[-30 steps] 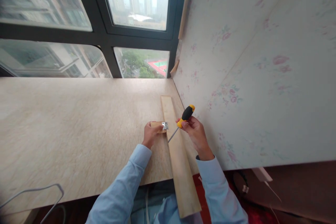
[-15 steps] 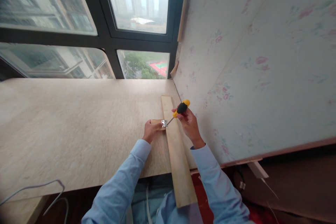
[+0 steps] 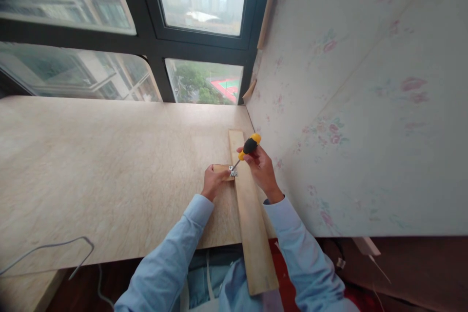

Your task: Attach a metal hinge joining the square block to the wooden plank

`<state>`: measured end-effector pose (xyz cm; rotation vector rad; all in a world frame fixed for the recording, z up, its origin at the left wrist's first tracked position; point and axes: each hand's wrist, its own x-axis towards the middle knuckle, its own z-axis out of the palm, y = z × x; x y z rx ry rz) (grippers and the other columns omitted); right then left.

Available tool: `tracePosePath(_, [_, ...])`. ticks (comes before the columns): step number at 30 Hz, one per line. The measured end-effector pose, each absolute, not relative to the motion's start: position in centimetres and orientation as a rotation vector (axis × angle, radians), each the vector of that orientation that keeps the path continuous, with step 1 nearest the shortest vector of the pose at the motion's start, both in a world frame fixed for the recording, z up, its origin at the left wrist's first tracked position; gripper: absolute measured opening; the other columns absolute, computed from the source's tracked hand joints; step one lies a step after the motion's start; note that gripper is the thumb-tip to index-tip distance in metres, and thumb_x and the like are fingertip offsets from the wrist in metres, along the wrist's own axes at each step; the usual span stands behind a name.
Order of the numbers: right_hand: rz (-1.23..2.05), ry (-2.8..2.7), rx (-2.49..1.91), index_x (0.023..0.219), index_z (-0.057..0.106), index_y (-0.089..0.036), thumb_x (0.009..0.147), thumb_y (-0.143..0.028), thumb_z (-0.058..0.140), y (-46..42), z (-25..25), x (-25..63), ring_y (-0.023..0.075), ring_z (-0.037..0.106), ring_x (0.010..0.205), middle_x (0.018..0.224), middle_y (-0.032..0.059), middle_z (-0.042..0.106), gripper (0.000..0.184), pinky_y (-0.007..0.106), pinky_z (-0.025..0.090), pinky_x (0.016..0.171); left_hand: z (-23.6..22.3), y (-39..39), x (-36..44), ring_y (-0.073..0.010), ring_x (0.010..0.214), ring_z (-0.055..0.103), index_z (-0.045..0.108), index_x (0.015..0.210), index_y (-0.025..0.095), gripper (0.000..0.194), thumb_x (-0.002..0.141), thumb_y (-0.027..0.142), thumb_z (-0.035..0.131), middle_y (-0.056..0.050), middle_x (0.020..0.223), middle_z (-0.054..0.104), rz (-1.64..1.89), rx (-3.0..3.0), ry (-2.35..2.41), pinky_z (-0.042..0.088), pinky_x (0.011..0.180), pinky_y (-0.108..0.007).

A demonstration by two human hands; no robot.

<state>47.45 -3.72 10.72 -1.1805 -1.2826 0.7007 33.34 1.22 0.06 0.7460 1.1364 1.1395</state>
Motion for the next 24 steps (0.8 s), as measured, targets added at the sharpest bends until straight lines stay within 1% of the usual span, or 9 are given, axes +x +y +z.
tracePosePath(8, [0.721, -1.27, -1.227, 0.106, 0.062, -0.022, 0.085, -0.045, 0.068, -2.96, 10.37, 47.38, 0.0229, 0.067, 0.098, 0.106, 0.0066, 0.073, 0.032, 0.041, 0.052, 0.092, -0.75, 1.39, 33.5, -0.0162, 0.062, 0.062, 0.059, 0.081, 0.013, 0.04, 0.048, 0.016, 0.081, -0.004, 0.073, 0.067, 1.148, 0.762, 1.148, 0.049, 0.056, -0.027])
tracePosePath(14, [0.723, -1.229, -1.226, 0.106, 0.062, -0.022, 0.084, -0.045, 0.069, -3.49, 9.89, 47.35, 0.0236, 0.067, 0.099, 0.103, 0.0066, 0.073, 0.032, 0.042, 0.052, 0.092, -0.61, 1.31, 33.48, -0.0167, 0.064, 0.062, 0.058, 0.08, 0.012, 0.04, 0.048, 0.017, 0.082, -0.004, 0.074, 0.066, 1.146, 0.774, 1.153, 0.049, 0.057, -0.028])
tracePosePath(20, [0.707, -1.193, -1.251, 0.104, 0.062, -0.022, 0.082, -0.048, 0.071, -3.53, 9.87, 47.38, 0.0243, 0.068, 0.099, 0.103, 0.0064, 0.073, 0.035, 0.043, 0.052, 0.093, -0.62, 1.34, 33.48, -0.0167, 0.065, 0.062, 0.058, 0.081, 0.013, 0.041, 0.048, 0.017, 0.082, -0.005, 0.075, 0.066, 1.146, 0.765, 1.145, 0.049, 0.057, -0.027])
tracePosePath(24, [0.715, -1.196, -1.239, 0.103, 0.062, -0.022, 0.082, -0.046, 0.071, -3.43, 9.87, 47.59, 0.0239, 0.068, 0.098, 0.103, 0.0065, 0.073, 0.033, 0.043, 0.052, 0.093, -0.56, 1.34, 33.49, -0.016, 0.063, 0.061, 0.058, 0.08, 0.013, 0.039, 0.049, 0.016, 0.082, -0.004, 0.074, 0.066, 1.14, 0.767, 1.16, 0.048, 0.056, -0.026])
